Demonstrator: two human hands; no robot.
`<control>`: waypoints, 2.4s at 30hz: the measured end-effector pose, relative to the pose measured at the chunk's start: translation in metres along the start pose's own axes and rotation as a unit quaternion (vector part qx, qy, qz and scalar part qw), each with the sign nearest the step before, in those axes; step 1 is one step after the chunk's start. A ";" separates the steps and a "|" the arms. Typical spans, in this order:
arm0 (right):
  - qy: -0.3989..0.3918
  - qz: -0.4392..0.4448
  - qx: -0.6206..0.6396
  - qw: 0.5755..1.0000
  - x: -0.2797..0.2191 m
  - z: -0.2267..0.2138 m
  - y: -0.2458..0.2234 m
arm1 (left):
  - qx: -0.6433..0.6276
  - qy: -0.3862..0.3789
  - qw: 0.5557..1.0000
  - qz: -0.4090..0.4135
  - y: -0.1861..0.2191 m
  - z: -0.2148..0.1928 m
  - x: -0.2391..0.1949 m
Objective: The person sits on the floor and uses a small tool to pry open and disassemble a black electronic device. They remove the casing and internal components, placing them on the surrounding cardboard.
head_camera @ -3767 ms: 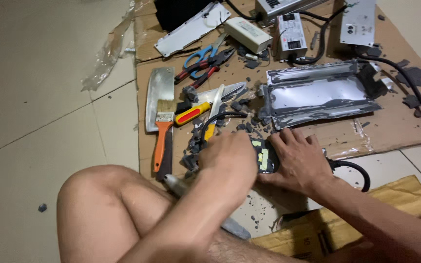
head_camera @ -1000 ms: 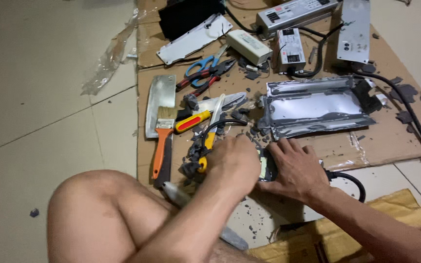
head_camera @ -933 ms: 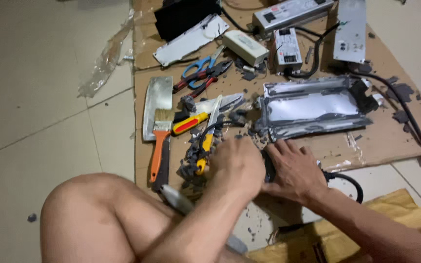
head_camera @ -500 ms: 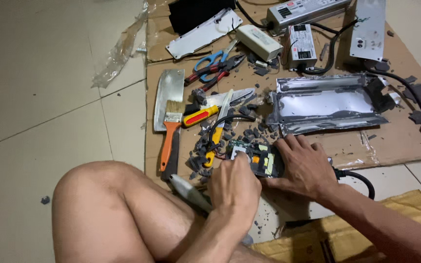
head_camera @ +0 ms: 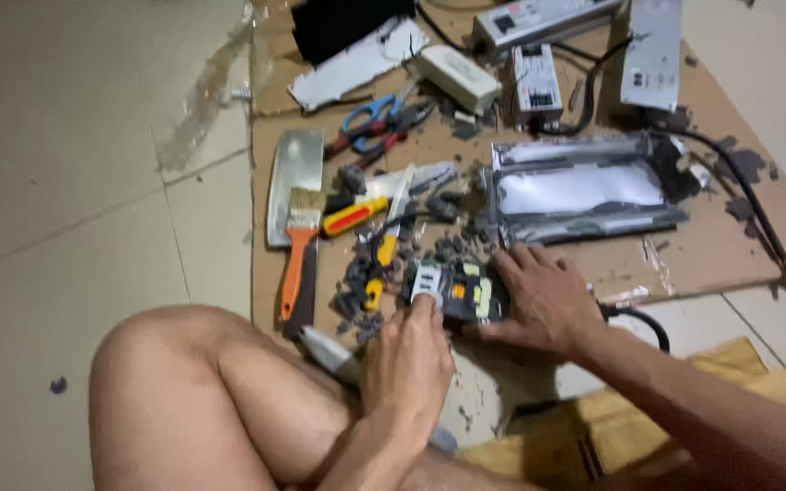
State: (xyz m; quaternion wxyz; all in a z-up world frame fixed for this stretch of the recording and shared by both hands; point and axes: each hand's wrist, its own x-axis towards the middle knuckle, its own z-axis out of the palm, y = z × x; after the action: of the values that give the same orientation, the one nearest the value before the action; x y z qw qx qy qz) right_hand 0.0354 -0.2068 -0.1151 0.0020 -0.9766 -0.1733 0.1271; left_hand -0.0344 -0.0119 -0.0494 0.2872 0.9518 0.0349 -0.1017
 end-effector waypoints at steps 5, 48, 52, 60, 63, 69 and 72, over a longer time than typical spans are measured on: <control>-0.038 0.026 -0.012 0.999 -0.002 -0.011 -0.010 | 0.051 -0.169 0.983 -0.059 0.041 -0.053 0.026; 0.018 0.065 -0.011 0.998 -0.007 -0.009 -0.014 | -0.032 -0.124 0.987 -0.093 0.035 -0.068 0.002; -0.005 0.058 -0.011 0.998 -0.007 -0.016 -0.016 | 0.046 -0.149 0.986 -0.061 0.029 -0.042 0.045; -0.030 0.047 -0.004 0.998 -0.007 -0.023 -0.014 | 0.122 -0.210 0.970 -0.010 0.071 -0.071 0.056; -0.038 0.047 -0.018 0.998 0.002 0.001 -0.001 | -0.077 -0.137 0.981 -0.116 0.049 -0.040 0.019; -0.051 0.038 -0.022 0.998 -0.002 -0.004 -0.007 | -0.105 -0.033 0.988 -0.108 0.044 -0.007 0.015; -0.007 0.037 0.003 0.999 -0.008 -0.013 -0.011 | -0.092 -0.013 0.994 -0.056 0.046 -0.052 0.000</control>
State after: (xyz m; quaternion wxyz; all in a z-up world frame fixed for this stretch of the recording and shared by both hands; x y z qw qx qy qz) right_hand 0.0274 -0.1986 -0.1003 -0.0014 -0.9814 -0.1363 0.1348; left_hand -0.0198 -0.0215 0.0183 0.3680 0.9165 0.0933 -0.1258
